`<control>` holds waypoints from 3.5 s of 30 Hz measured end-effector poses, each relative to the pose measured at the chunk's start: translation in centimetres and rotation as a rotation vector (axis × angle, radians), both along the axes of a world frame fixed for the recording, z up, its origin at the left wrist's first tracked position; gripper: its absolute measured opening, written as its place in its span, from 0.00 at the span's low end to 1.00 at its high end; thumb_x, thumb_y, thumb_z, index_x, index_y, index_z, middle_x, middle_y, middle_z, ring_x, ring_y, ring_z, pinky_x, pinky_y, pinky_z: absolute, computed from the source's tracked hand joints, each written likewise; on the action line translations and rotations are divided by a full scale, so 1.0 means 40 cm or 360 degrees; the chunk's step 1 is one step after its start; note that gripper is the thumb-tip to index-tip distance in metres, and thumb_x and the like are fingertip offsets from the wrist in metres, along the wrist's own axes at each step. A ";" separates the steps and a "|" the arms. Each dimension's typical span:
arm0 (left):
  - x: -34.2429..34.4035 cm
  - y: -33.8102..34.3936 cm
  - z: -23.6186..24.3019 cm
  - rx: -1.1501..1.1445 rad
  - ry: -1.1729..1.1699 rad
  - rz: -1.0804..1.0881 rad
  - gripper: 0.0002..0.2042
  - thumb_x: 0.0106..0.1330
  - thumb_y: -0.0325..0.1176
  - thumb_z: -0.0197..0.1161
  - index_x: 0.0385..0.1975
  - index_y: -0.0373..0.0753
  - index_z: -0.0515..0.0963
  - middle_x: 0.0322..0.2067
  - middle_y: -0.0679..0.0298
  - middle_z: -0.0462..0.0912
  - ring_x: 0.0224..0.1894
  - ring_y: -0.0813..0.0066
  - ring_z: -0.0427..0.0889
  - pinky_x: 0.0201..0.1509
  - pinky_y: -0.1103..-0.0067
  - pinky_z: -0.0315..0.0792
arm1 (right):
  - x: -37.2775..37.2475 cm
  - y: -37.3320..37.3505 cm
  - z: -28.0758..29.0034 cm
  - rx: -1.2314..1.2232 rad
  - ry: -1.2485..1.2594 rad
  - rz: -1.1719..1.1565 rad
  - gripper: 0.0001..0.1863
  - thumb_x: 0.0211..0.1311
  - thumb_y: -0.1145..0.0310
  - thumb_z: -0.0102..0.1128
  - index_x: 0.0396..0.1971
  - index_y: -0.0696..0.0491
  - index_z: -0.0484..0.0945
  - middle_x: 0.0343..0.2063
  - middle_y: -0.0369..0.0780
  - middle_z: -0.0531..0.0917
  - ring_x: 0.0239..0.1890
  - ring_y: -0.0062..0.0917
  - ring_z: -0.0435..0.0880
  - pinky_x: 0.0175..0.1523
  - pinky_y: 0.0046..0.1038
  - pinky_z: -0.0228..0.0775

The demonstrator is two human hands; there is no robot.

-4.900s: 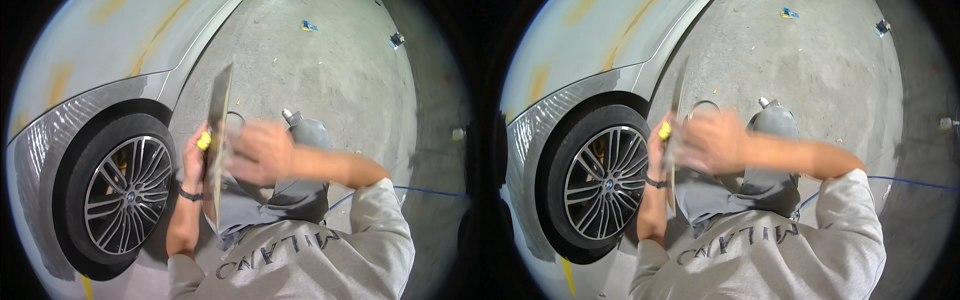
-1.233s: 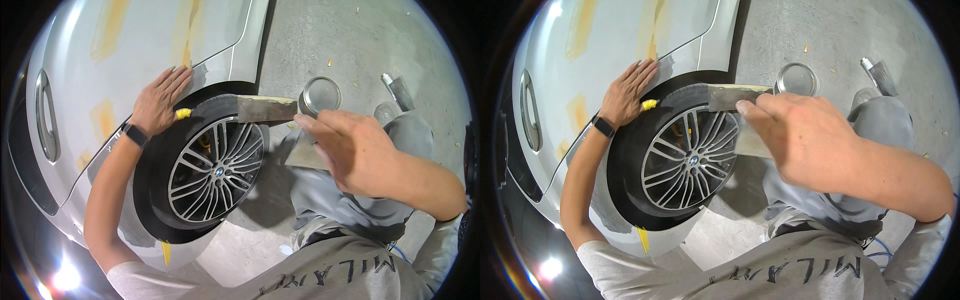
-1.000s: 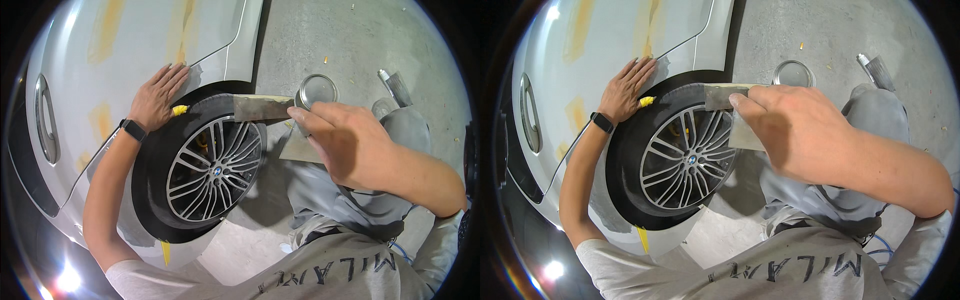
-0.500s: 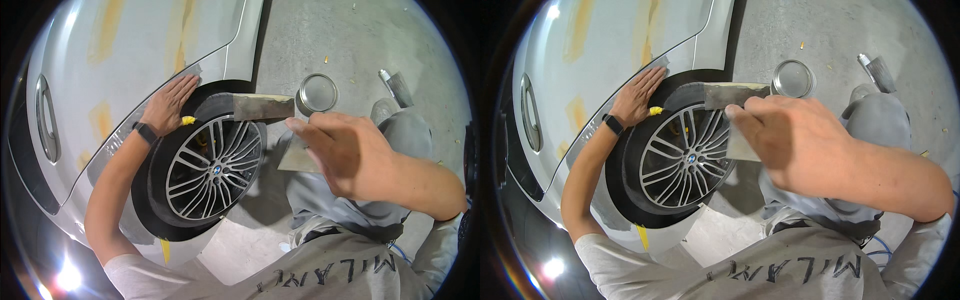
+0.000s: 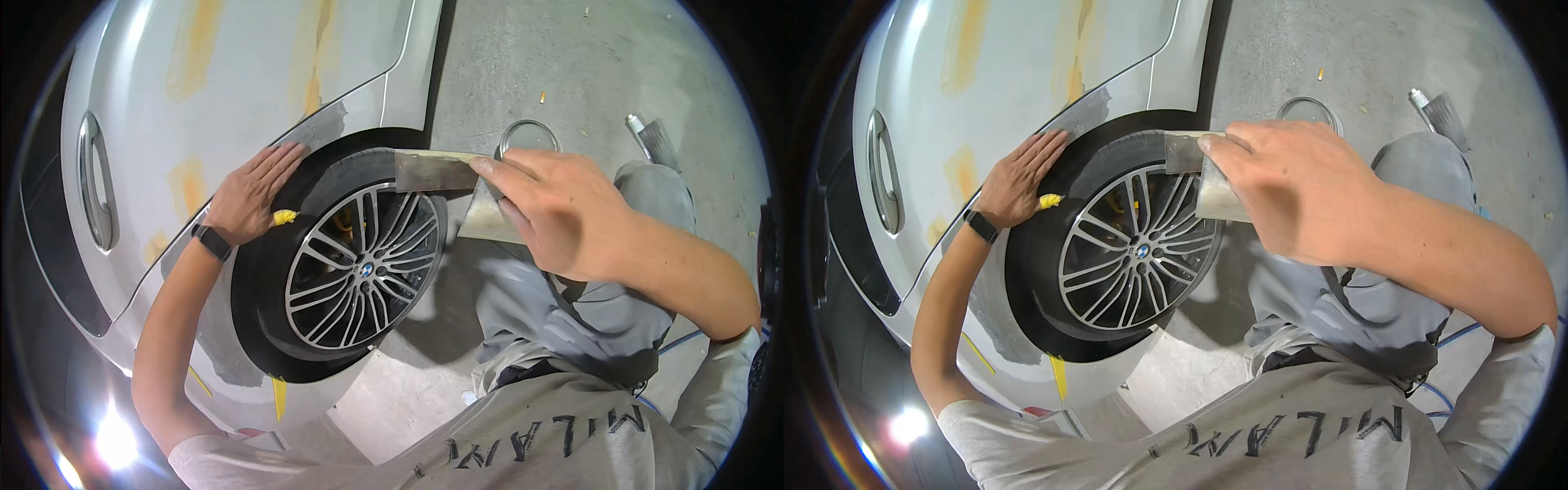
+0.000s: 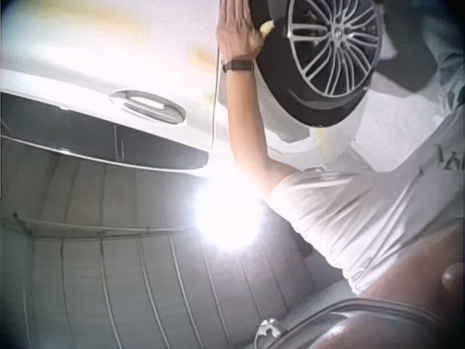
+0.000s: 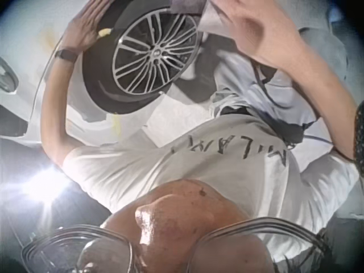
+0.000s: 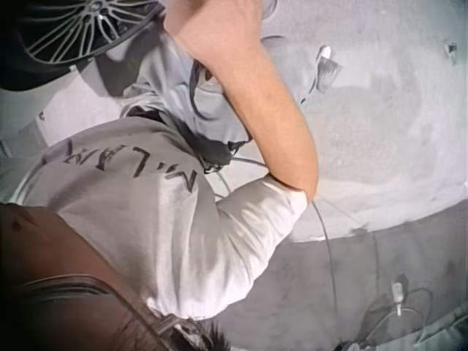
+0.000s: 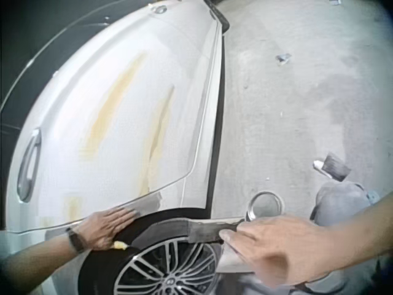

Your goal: The person applies a yellow body filler to a damaged area on the rear bumper of a white car using a putty knife. They spread the filler in smooth strokes, then scrape excess material back into the container.

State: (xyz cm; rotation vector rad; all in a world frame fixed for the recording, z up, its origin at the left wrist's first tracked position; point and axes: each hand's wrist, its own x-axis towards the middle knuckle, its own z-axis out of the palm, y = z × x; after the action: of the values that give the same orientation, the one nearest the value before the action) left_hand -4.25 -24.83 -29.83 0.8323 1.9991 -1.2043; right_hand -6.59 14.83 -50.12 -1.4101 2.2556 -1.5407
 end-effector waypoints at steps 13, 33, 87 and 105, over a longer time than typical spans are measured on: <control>-0.117 -0.007 -0.162 0.0268 0.0163 0.0030 0.43 0.61 0.46 0.62 0.76 0.31 0.59 0.80 0.60 0.55 0.81 0.68 0.53 0.86 0.71 0.44 | 0.033 0.009 0.004 -0.0086 0.0007 0.0125 0.30 0.56 0.81 0.63 0.62 0.62 0.73 0.27 0.44 0.75 0.27 0.40 0.78 0.30 0.39 0.73; -0.086 0.020 -0.144 0.0156 0.0452 0.0025 0.38 0.67 0.45 0.58 0.78 0.42 0.58 0.80 0.67 0.55 0.82 0.69 0.47 0.88 0.67 0.38 | 0.048 -0.003 0.001 -0.0025 0.0045 0.0042 0.27 0.55 0.79 0.62 0.58 0.64 0.75 0.30 0.46 0.79 0.30 0.43 0.82 0.32 0.42 0.75; 1.096 -0.243 0.076 0.0318 0.2703 0.0343 0.34 0.71 0.27 0.48 0.78 0.29 0.51 0.78 0.43 0.53 0.80 0.44 0.50 0.84 0.60 0.45 | -0.305 -0.246 -0.814 0.1197 -0.0453 -0.0041 0.18 0.57 0.57 0.63 0.40 0.54 0.89 0.41 0.53 0.88 0.44 0.51 0.87 0.51 0.45 0.81; 0.477 -0.129 0.189 0.0243 0.1032 0.0429 0.39 0.65 0.55 0.62 0.75 0.43 0.66 0.77 0.72 0.63 0.79 0.78 0.57 0.84 0.75 0.49 | -0.445 -0.376 -0.376 0.1096 0.0124 0.0376 0.16 0.63 0.65 0.66 0.48 0.55 0.87 0.46 0.49 0.88 0.46 0.46 0.87 0.52 0.43 0.80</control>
State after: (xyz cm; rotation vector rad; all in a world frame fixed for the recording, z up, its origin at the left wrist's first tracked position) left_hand 14.84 -30.00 -22.28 0.2229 2.6417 -1.2741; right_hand -24.39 -0.23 -65.16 -1.4428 2.2220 -0.5529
